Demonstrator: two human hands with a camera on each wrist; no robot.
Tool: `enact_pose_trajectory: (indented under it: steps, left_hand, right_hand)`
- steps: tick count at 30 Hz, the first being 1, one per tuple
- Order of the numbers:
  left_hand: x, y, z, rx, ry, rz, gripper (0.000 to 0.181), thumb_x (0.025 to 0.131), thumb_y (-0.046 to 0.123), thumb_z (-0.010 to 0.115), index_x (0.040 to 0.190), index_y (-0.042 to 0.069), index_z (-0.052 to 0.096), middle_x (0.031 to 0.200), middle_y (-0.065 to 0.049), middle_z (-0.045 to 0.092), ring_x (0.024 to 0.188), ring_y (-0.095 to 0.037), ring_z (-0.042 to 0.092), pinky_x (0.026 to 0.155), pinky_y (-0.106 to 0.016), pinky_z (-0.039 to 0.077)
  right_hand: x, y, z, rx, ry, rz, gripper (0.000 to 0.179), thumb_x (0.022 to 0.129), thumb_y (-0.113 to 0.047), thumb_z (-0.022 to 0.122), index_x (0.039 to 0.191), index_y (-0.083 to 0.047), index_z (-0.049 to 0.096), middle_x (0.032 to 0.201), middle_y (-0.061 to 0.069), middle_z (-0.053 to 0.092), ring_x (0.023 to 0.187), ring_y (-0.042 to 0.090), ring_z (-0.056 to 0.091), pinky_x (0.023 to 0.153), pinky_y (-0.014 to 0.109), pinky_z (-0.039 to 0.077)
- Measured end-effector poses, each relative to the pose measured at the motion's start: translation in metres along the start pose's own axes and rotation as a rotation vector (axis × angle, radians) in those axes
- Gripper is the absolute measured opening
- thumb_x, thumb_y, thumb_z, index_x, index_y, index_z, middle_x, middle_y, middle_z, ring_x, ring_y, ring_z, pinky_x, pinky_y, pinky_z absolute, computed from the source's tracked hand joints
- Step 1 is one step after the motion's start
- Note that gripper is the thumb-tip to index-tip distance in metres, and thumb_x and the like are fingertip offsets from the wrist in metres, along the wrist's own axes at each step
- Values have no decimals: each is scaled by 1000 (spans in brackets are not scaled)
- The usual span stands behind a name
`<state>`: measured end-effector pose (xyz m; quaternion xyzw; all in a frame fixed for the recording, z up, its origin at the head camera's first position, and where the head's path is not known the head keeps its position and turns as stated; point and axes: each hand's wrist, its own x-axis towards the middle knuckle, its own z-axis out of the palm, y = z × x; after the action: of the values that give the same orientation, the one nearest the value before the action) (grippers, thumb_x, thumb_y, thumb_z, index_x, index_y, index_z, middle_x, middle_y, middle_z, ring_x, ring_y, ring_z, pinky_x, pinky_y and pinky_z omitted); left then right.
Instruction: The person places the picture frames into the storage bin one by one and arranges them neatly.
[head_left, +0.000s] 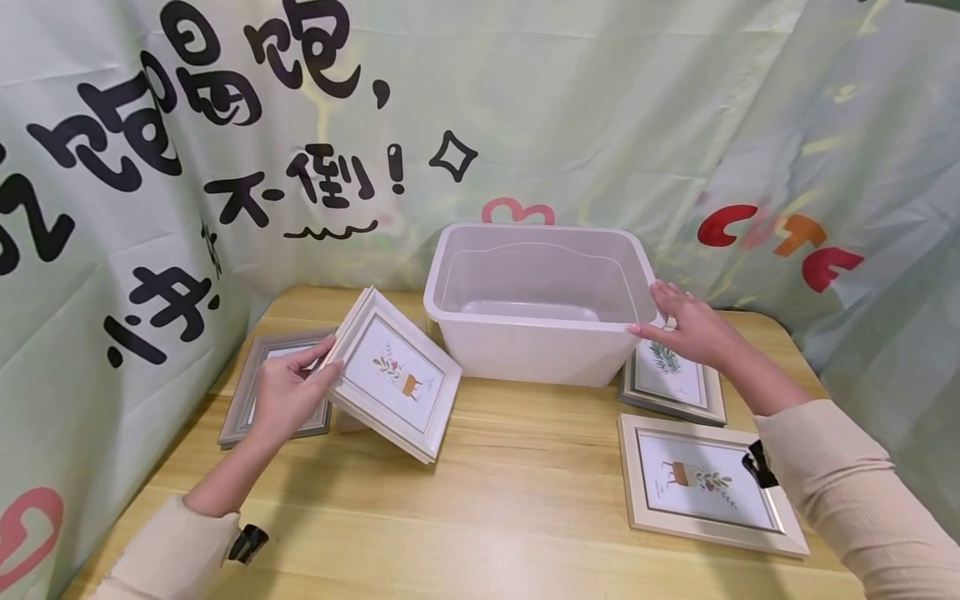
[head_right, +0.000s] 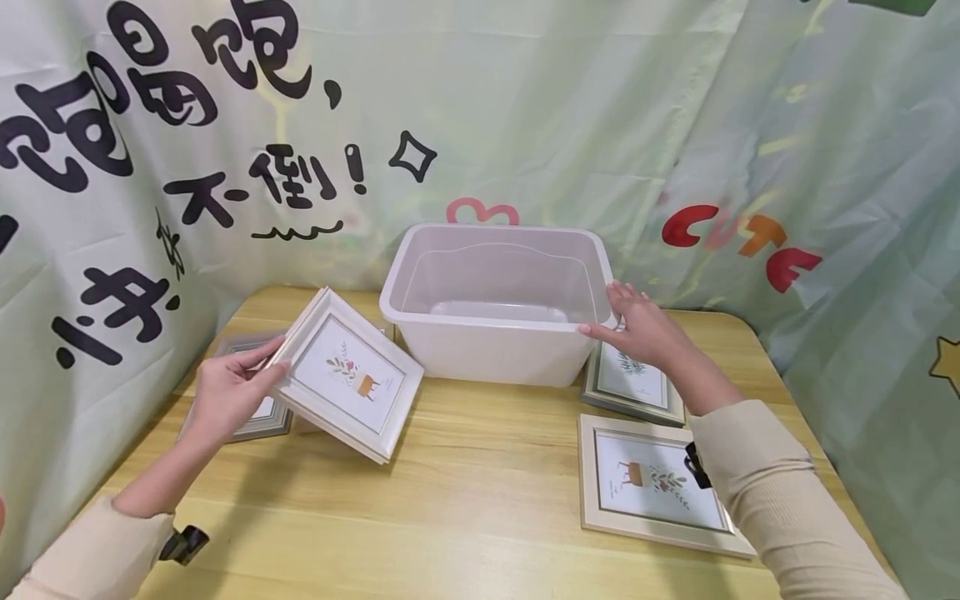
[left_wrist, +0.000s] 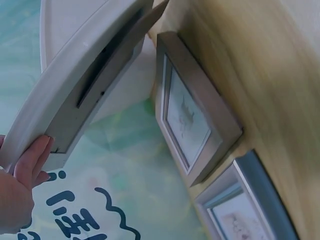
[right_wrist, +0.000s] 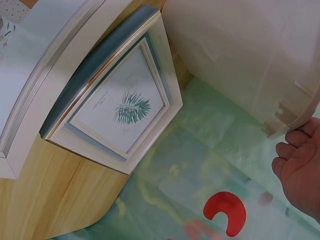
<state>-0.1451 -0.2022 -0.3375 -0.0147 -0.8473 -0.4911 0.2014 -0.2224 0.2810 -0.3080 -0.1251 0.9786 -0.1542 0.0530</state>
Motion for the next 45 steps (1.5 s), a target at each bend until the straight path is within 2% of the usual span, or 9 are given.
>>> enact_pose_trajectory:
  steps: [3, 8, 12, 15, 17, 24, 30, 37, 45]
  left_hand:
    - [3, 0, 1, 3, 48, 136, 31, 74, -8, 67, 104, -11, 65, 104, -25, 64, 78, 19, 56, 61, -2, 45]
    - [8, 0, 5, 36, 122, 382, 29, 70, -15, 66, 99, -14, 65, 100, -26, 66, 96, -3, 60, 68, -2, 44]
    - [13, 3, 7, 113, 175, 518, 29, 70, -13, 65, 98, -12, 66, 99, -25, 66, 68, 3, 63, 50, 0, 40]
    - [16, 7, 9, 171, 212, 586, 28, 70, -12, 64, 98, -11, 67, 98, -23, 67, 45, 9, 47, 41, -4, 33]
    - [19, 10, 11, 194, 228, 611, 27, 71, -12, 64, 98, -10, 67, 98, -23, 67, 40, 2, 44, 40, -5, 31]
    - [26, 16, 15, 212, 304, 622, 26, 72, -11, 65, 98, -9, 68, 97, -22, 68, 40, -18, 52, 44, -4, 32]
    - [33, 23, 18, 243, 369, 633, 23, 74, -9, 64, 97, -11, 68, 97, -23, 68, 47, -24, 60, 54, 3, 31]
    - [42, 35, 23, 157, 456, 630, 20, 74, -11, 62, 93, -11, 69, 93, -24, 69, 57, -34, 64, 60, 6, 30]
    - [50, 47, 26, 158, 529, 647, 18, 77, -6, 64, 93, -10, 70, 93, -24, 69, 69, -38, 67, 66, 7, 31]
  right_hand:
    - [0, -1, 0, 4, 8, 0, 93, 85, -55, 55, 145, 4, 16, 151, 29, 15, 138, 48, 13, 107, 65, 15]
    - [-1, -1, 0, 11, 11, 4, 93, 85, -55, 55, 145, 4, 15, 151, 29, 14, 137, 49, 13, 107, 66, 15]
    - [-2, -2, 0, 12, 14, 3, 93, 85, -54, 55, 145, 4, 15, 151, 29, 14, 138, 48, 13, 107, 65, 15]
    - [-2, -1, 0, 10, 13, 1, 93, 85, -55, 55, 145, 4, 15, 151, 29, 14, 138, 48, 13, 107, 65, 15]
    - [-1, -1, 0, 12, 12, 3, 93, 85, -55, 55, 146, 4, 15, 151, 28, 14, 138, 48, 13, 107, 65, 15]
    - [-1, -2, 0, 17, 13, 7, 93, 85, -55, 55, 146, 3, 15, 151, 28, 14, 138, 48, 12, 106, 66, 15]
    - [-1, -1, 0, 15, -2, 16, 95, 85, -57, 53, 146, 3, 13, 152, 28, 12, 138, 48, 11, 106, 66, 15]
    - [-1, 0, 2, 17, -7, 22, 95, 85, -57, 53, 147, 1, 11, 152, 27, 11, 138, 48, 11, 105, 67, 15]
    - [0, 1, 2, 5, -5, 8, 93, 86, -55, 53, 146, 3, 13, 152, 28, 12, 138, 48, 12, 107, 66, 15]
